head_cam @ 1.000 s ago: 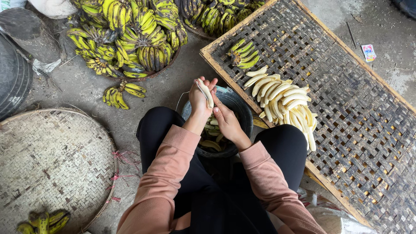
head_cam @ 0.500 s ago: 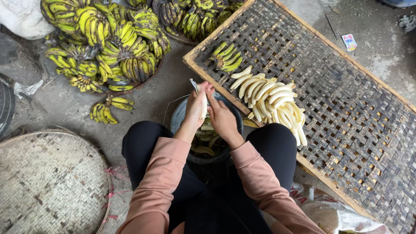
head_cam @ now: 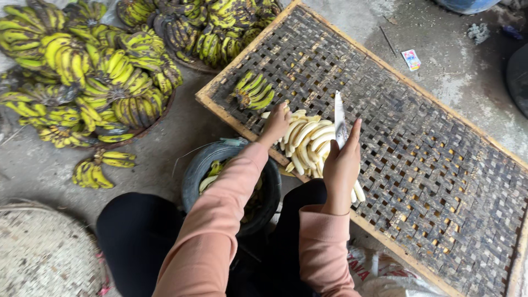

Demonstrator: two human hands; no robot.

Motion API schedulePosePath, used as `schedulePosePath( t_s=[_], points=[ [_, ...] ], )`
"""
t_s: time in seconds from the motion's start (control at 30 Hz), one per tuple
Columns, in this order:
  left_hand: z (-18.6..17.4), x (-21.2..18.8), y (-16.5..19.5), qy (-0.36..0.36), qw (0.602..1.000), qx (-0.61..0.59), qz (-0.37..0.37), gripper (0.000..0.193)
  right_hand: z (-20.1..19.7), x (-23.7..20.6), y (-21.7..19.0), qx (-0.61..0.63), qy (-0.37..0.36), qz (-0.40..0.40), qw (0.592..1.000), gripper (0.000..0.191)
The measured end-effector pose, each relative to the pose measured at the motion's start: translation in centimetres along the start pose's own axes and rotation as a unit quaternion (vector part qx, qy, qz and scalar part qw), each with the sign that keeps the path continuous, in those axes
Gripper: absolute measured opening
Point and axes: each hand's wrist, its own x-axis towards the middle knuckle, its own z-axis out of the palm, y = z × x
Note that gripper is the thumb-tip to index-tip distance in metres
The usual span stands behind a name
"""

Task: The person sits on the floor and peels bananas one at a time with a small knife, dropping the peels into a bucket between their legs and placing the peeled bananas onto a woven bamboo tray. They occasionally reach into a large pile of unpeeled bananas to grab the next one.

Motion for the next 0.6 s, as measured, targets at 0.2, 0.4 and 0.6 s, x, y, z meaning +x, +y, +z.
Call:
schedulePosePath(
  t_s=[0.2,0.4,0.6],
  points=[
    [-6.7,6.5,-6.0,-0.172,0.797,0.557,0.160,0.066,-0.1,0.4,1.2,0.071,0.007,-0.009,0.997,0.080],
    [-11.7,6.8,-9.8,-0.226,0.908,0.342,0.087,0.052,0.3,0.9,0.4,0.103,-0.035,0.068,0.992,0.076],
    [-10.9,9.6,-10.4,-0.024,0.985,-0.003,-0.169,0.026,1.2,0.6,-0.1,0.147,-0.032,0.060,0.987,0.071]
  ],
)
